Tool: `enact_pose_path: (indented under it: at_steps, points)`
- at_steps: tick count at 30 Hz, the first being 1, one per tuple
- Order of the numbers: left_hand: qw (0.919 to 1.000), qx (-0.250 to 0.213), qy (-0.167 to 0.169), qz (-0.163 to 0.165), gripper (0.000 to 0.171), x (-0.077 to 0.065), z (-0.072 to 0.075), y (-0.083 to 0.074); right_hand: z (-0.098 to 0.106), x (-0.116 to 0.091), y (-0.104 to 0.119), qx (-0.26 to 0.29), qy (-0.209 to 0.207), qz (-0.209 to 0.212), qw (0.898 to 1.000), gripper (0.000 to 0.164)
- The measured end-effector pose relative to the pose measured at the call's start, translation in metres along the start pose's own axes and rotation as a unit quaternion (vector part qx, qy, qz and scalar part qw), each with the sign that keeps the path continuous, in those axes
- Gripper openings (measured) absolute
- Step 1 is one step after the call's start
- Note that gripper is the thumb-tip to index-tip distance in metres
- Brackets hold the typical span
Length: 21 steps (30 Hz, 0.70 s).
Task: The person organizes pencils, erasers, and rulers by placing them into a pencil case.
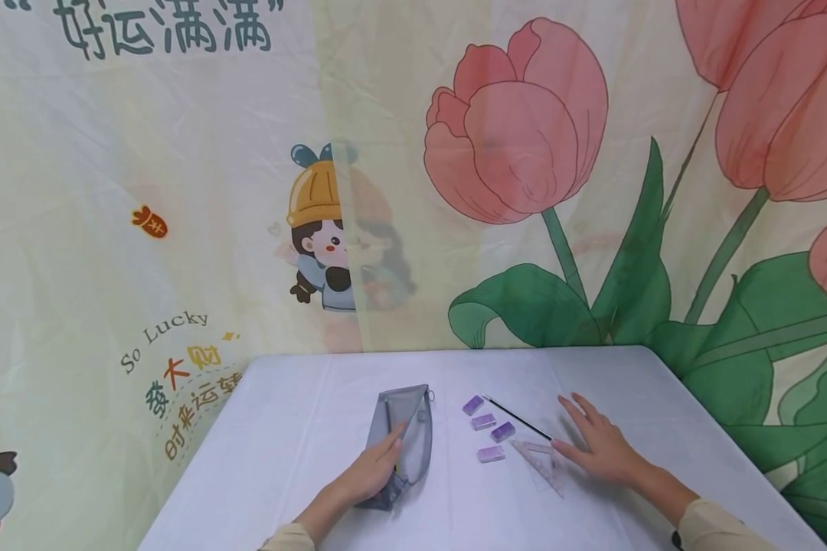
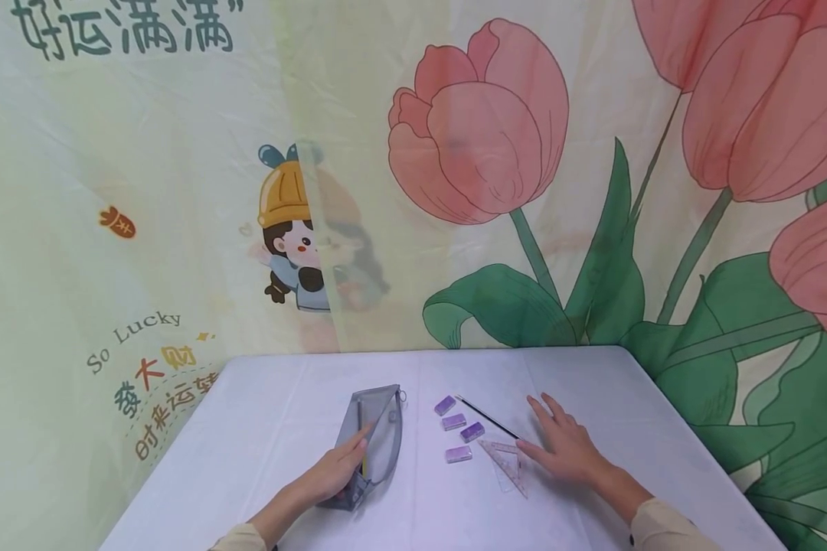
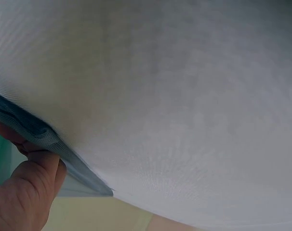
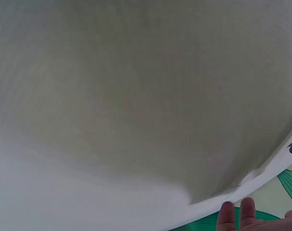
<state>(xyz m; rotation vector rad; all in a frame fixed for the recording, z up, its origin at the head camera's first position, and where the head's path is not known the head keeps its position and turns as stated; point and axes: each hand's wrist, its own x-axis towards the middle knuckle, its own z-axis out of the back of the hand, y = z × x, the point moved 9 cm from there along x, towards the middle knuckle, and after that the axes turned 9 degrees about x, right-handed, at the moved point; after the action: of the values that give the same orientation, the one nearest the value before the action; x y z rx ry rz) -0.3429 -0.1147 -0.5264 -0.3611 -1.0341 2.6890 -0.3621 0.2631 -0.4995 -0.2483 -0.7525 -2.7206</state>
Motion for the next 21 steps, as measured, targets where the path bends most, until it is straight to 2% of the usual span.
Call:
enact_pose_path:
  at_steps: [6,11,14,18,21]
  points:
    - [1.0,0.0,-0.002,0.01,0.057,0.0,-0.001,0.001,-0.003,0.0,0.0,0.07,0.004,0.0,0.998,0.08]
    - [1.0,-0.002,-0.007,0.0,0.057,0.003,0.004,-0.005,-0.001,0.005,0.001,0.099,0.023,-0.024,0.994,0.076]
    - [0.9999,-0.003,-0.007,-0.01,0.057,0.003,0.003,-0.006,-0.005,0.006,-0.002,0.127,0.046,-0.042,0.99,0.071]
    - [1.0,-0.002,0.004,-0.008,0.058,0.0,-0.002,0.0,-0.019,0.002,-0.01,0.164,0.089,-0.071,0.98,0.064]
    - [0.9999,0.0,0.01,-0.004,0.06,-0.001,-0.002,0.002,-0.022,-0.001,-0.014,0.18,0.1,-0.078,0.975,0.058]
